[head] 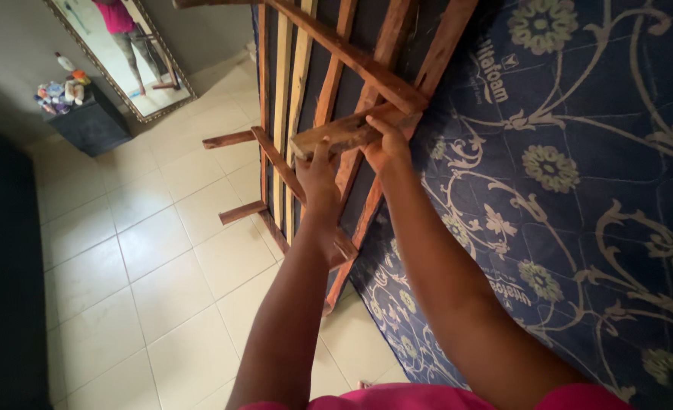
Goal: The person assembles a wooden bed frame by picking up the slat support panels and placing them into the frame by hand.
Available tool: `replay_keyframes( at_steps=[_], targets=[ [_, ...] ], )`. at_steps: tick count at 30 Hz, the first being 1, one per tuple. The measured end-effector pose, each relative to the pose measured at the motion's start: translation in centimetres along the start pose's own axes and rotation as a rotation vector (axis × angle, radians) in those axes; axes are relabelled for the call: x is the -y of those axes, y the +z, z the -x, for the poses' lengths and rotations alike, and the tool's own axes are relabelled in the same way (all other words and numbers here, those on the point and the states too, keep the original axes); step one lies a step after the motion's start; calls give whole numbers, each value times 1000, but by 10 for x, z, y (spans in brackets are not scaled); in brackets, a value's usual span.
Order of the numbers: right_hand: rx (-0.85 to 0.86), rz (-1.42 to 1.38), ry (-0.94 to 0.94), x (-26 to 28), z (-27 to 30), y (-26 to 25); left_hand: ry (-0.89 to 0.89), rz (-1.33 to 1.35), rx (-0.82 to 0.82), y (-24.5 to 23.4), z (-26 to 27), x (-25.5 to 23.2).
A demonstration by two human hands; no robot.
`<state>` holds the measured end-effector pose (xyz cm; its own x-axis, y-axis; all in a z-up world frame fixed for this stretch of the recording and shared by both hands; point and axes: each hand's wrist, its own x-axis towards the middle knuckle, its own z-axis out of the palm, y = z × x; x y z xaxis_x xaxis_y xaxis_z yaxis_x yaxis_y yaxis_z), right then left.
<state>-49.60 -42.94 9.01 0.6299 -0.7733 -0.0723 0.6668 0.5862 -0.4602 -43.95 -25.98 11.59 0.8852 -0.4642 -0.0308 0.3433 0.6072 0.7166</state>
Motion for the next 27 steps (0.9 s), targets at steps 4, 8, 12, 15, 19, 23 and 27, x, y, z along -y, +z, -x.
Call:
replay_keyframes(
  at_steps=[4, 8, 12, 15, 19, 23, 27],
  targets=[
    [10, 8, -1, -5, 19, 7, 13, 27, 0, -3, 7, -10],
    [42, 36, 18, -20, 24, 6, 28, 39, 19, -17, 19, -28],
    [65, 82, -30, -38, 36, 12, 10, 42, 8, -33, 25, -44],
    [179, 87, -80, -55, 48, 23, 12, 120, 65, -50, 24, -55],
    [184, 65, -121, -86, 68, 44, 25, 76, 38, -79, 17, -70],
    [144, 103, -139, -115, 91, 72, 58, 173, 84, -109, 13, -87],
    [42, 149, -112, -143, 123, 102, 80, 144, 22, -146, 10, -105]
  ],
)
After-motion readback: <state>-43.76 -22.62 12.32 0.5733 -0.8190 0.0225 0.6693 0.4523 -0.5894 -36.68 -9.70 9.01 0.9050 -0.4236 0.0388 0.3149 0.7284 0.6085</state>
